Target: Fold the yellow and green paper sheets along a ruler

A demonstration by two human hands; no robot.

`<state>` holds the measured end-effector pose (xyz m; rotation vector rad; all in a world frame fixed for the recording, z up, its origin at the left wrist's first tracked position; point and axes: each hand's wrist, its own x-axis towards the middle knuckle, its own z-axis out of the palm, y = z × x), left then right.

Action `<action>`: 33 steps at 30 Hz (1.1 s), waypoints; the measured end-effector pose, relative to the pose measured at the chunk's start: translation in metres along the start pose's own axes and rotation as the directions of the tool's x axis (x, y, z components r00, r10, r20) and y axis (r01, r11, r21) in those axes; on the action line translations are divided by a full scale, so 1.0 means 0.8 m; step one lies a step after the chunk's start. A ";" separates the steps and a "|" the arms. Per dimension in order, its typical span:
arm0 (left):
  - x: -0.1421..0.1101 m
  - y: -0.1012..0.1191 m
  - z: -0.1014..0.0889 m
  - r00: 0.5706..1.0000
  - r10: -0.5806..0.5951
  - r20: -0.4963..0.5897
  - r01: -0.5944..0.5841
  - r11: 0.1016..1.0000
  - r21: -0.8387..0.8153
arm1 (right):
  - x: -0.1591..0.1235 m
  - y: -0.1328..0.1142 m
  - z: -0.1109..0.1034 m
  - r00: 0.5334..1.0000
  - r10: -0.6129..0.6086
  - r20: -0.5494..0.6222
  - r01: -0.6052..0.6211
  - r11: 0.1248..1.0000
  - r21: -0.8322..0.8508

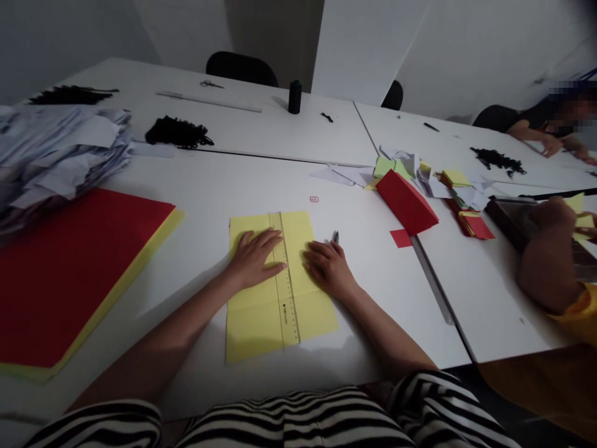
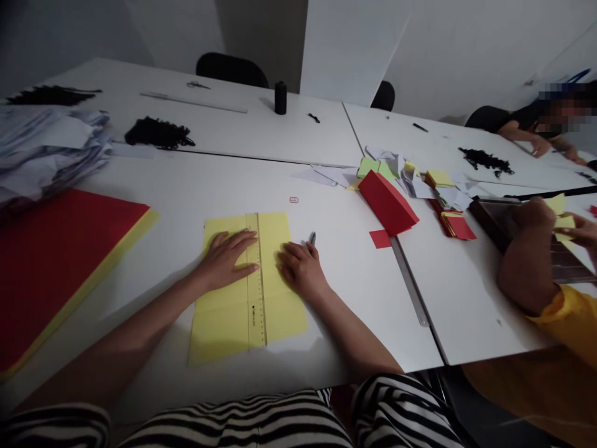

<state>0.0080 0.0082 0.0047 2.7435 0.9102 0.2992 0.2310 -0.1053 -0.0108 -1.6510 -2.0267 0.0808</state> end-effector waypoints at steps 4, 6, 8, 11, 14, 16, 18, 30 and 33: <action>0.000 -0.002 0.001 1.000 0.000 0.000 0.000 1.000 -0.002 | 0.000 0.000 0.001 1.000 -0.007 -0.007 0.007 1.000 -0.013; 0.000 -0.002 0.000 1.000 -0.001 0.001 0.001 1.000 -0.001 | 0.000 0.000 0.000 1.000 -0.005 -0.011 0.005 1.000 -0.010; 0.001 -0.002 -0.001 1.000 -0.001 0.004 0.001 1.000 0.001 | 0.000 -0.001 0.000 1.000 -0.002 -0.011 0.002 1.000 -0.002; 0.001 -0.001 -0.003 1.000 0.000 0.005 0.000 1.000 0.006 | 0.000 -0.001 -0.001 1.000 0.001 -0.009 -0.001 1.000 0.013; 0.001 -0.002 -0.002 1.000 0.005 -0.002 -0.005 1.000 0.009 | 0.000 -0.001 0.000 1.000 0.002 -0.005 -0.002 1.000 0.023; 0.001 -0.002 -0.001 1.000 0.009 -0.004 -0.009 1.000 0.011 | 0.000 0.000 0.000 1.000 0.005 -0.005 -0.005 1.000 0.024; 0.000 -0.002 -0.001 1.000 0.010 -0.003 -0.010 1.000 0.013 | 0.000 0.000 0.000 1.000 0.007 -0.004 -0.007 1.000 0.024; 0.001 -0.001 -0.002 1.000 0.016 0.024 -0.017 0.999 0.035 | -0.001 0.002 0.000 0.999 0.026 0.032 -0.026 1.000 -0.003; 0.001 -0.001 0.000 0.999 0.019 0.029 -0.020 0.999 0.036 | -0.001 0.003 -0.001 0.999 0.028 0.045 -0.027 1.000 -0.014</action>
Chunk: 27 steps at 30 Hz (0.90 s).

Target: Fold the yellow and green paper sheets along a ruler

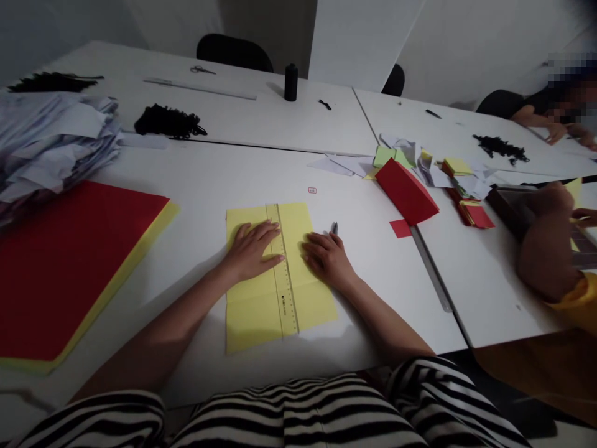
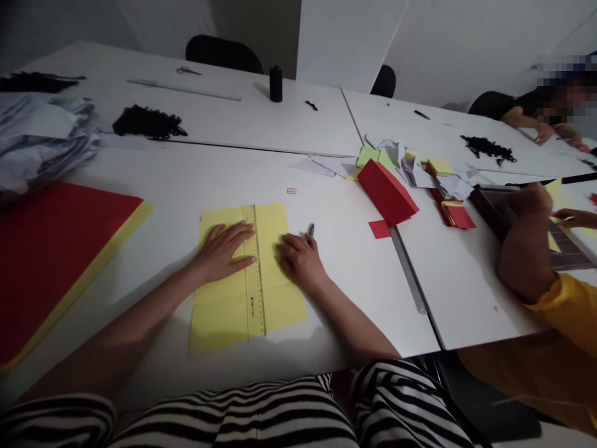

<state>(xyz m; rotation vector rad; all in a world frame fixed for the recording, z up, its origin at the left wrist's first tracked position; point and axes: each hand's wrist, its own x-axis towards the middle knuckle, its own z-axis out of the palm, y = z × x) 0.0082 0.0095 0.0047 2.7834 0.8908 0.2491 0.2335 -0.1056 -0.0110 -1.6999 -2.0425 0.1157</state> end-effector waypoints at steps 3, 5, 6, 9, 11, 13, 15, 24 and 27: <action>0.001 -0.001 0.002 1.000 0.005 -0.002 -0.005 1.000 0.000 | 0.000 0.000 -0.001 1.000 -0.001 -0.001 0.001 1.000 -0.002; 0.001 -0.001 0.003 1.000 0.013 -0.008 -0.013 1.000 -0.003 | 0.000 0.000 -0.002 1.000 -0.003 -0.008 0.003 1.000 0.002; 0.001 -0.002 0.003 1.000 0.017 -0.012 -0.017 1.000 -0.005 | 0.000 0.000 -0.002 1.000 -0.004 -0.012 0.004 1.000 0.005; 0.001 -0.002 0.003 0.999 0.025 -0.020 -0.025 1.000 -0.006 | 0.001 -0.001 -0.003 1.000 -0.003 -0.015 0.003 1.000 0.005; 0.001 -0.001 0.003 1.000 0.020 -0.024 -0.020 1.000 -0.004 | 0.001 -0.001 -0.004 1.000 -0.006 -0.016 0.006 1.000 0.001; 0.001 0.000 0.002 1.000 0.013 -0.024 -0.014 1.000 -0.007 | 0.001 -0.001 -0.005 1.000 -0.009 -0.018 0.009 1.000 0.001; 0.001 0.000 0.002 1.000 0.010 -0.022 -0.010 1.000 -0.008 | 0.001 -0.002 -0.005 1.000 -0.008 -0.021 0.008 1.000 0.002; 0.001 0.001 0.002 1.000 0.010 -0.018 -0.010 1.000 -0.002 | 0.000 -0.003 -0.005 1.000 0.017 0.005 -0.017 1.000 -0.002; 0.001 0.000 0.003 1.000 0.013 -0.018 -0.013 1.000 -0.008 | 0.001 -0.003 -0.006 0.999 0.028 0.022 -0.028 1.000 -0.001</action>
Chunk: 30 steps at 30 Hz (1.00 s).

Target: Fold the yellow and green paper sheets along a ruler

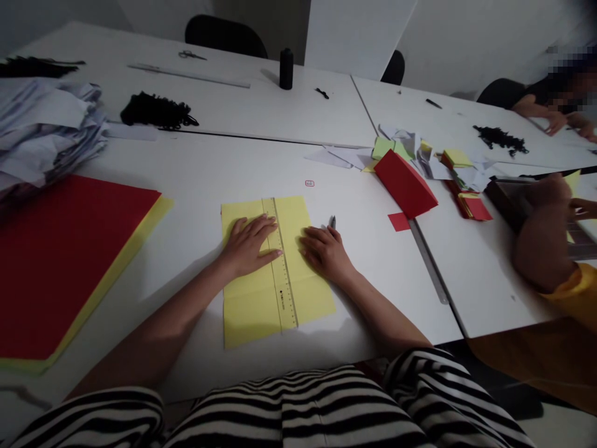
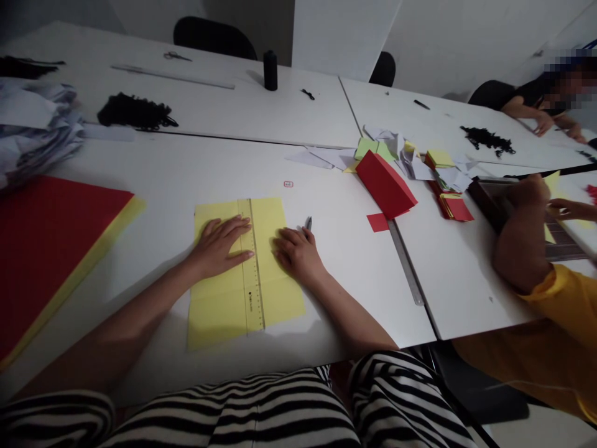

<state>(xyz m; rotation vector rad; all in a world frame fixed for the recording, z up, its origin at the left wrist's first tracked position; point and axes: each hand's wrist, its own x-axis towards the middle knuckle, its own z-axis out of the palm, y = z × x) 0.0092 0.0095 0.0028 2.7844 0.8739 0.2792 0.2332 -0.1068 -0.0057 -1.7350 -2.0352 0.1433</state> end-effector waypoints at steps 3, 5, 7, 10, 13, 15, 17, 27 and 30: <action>0.000 -0.001 0.000 1.000 -0.005 0.011 0.005 1.000 -0.005 | 0.000 0.000 0.000 1.000 0.001 0.008 -0.001 1.000 0.007; 0.000 -0.001 0.000 1.000 -0.014 0.015 0.014 1.000 -0.002 | 0.001 -0.001 0.000 1.000 -0.001 0.007 0.001 1.000 0.009; -0.001 -0.001 0.000 1.000 -0.020 0.014 0.020 1.000 0.001 | 0.001 -0.003 0.000 1.000 -0.001 0.005 0.001 1.000 0.007; -0.003 -0.001 0.000 1.000 -0.024 0.013 0.024 1.000 0.006 | 0.003 -0.010 -0.002 1.000 0.002 0.001 -0.002 1.000 -0.003; -0.007 -0.002 -0.001 1.000 -0.021 0.008 0.021 1.000 0.014 | 0.004 -0.016 -0.001 0.999 0.019 -0.039 -0.018 1.000 0.024; -0.009 -0.003 -0.002 1.000 -0.020 0.001 0.020 1.000 0.018 | 0.005 -0.016 0.001 0.996 0.059 -0.069 -0.052 0.994 0.098; -0.011 -0.004 -0.002 1.000 -0.021 -0.010 0.021 1.000 0.014 | 0.008 -0.015 0.002 0.989 0.128 -0.069 -0.111 0.970 0.215; -0.013 -0.008 0.002 0.999 -0.012 -0.030 0.011 0.999 -0.047 | 0.043 0.005 -0.024 0.835 0.479 0.271 -0.491 0.423 0.762; -0.013 -0.009 0.004 1.000 -0.012 -0.028 0.010 0.998 -0.065 | 0.048 0.012 -0.028 0.795 0.489 0.358 -0.542 0.310 0.781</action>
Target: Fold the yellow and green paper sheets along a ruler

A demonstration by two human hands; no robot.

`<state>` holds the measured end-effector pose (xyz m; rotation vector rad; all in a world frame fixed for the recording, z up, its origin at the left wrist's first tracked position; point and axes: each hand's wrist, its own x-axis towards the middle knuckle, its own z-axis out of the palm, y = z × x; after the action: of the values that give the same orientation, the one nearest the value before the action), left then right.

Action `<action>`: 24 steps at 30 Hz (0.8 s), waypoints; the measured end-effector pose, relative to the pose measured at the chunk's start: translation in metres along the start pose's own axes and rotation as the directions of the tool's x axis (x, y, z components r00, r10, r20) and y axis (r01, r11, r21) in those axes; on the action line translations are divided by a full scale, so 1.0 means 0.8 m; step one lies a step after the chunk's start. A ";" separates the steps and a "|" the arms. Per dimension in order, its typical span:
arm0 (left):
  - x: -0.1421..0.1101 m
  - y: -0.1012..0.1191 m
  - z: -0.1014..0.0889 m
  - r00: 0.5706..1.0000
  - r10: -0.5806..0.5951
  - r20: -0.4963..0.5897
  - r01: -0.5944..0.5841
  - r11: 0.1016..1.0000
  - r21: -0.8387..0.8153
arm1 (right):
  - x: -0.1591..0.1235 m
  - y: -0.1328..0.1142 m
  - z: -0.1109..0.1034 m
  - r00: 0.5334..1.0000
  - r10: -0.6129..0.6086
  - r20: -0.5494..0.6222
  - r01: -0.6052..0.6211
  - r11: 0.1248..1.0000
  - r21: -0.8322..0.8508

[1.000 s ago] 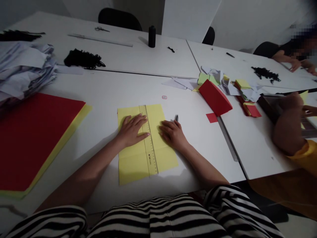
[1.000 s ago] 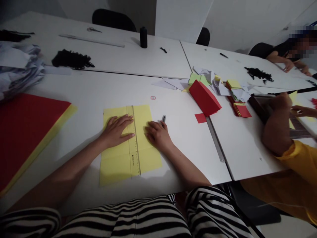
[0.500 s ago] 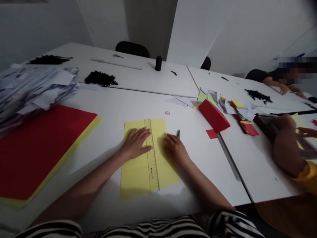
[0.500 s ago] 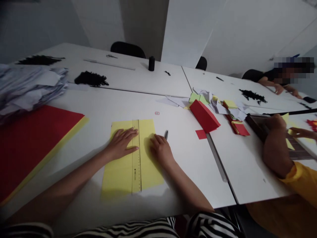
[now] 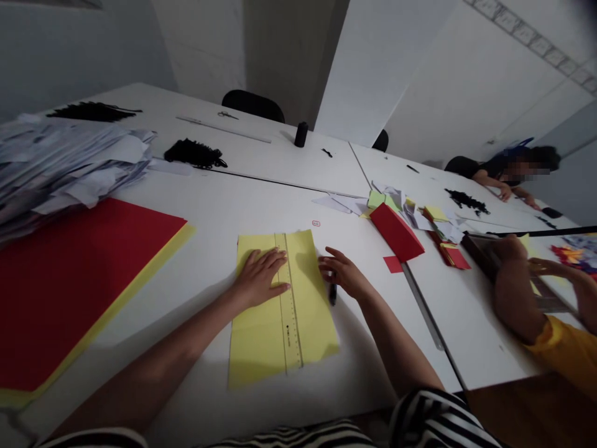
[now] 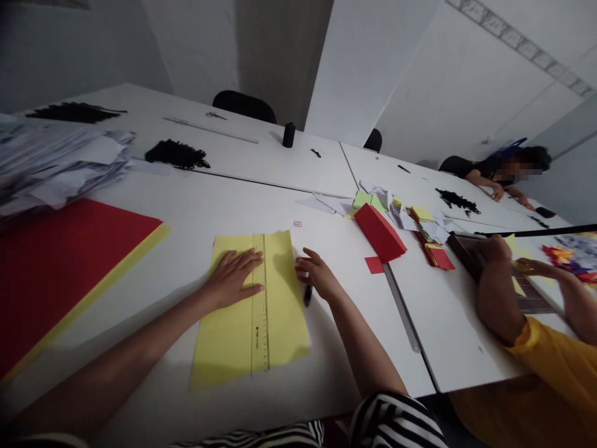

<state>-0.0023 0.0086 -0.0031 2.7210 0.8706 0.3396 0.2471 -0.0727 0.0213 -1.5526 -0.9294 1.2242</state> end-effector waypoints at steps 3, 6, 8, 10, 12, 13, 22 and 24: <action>0.000 0.000 0.001 1.000 -0.003 -0.008 0.003 1.000 -0.011 | 0.000 0.002 0.002 0.989 0.048 0.139 -0.045 0.999 -0.021; -0.001 -0.001 0.002 1.000 -0.006 -0.012 0.006 1.000 -0.012 | -0.003 0.005 0.008 0.946 0.014 0.324 0.032 0.990 -0.137; -0.001 -0.001 0.002 1.000 -0.006 -0.012 0.006 1.000 -0.013 | -0.004 0.006 0.011 0.917 -0.092 0.388 0.202 0.946 -0.254; -0.001 -0.001 0.003 1.000 -0.004 -0.018 0.004 1.000 -0.019 | -0.002 0.005 0.014 0.882 -0.252 0.398 0.421 0.801 -0.426; -0.001 -0.001 0.004 1.000 -0.003 -0.023 0.002 1.000 -0.024 | 0.002 0.007 0.019 0.842 -0.379 0.383 0.538 0.558 -0.632; -0.002 -0.002 0.004 1.000 -0.001 -0.022 0.001 1.000 -0.027 | 0.005 0.009 0.021 0.832 -0.414 0.370 0.538 0.439 -0.720; -0.003 -0.003 0.004 1.000 -0.018 -0.021 0.018 1.000 -0.007 | 0.031 0.027 0.058 0.829 -0.453 0.328 0.437 0.159 -0.885; -0.002 -0.002 0.004 1.000 -0.021 -0.020 0.021 1.000 0.006 | 0.037 0.025 0.068 0.834 -0.453 0.316 0.425 0.161 -0.891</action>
<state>-0.0036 0.0082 -0.0067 2.7164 0.9063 0.3610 0.2008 -0.0398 -0.0103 -1.8712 -2.1835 0.0570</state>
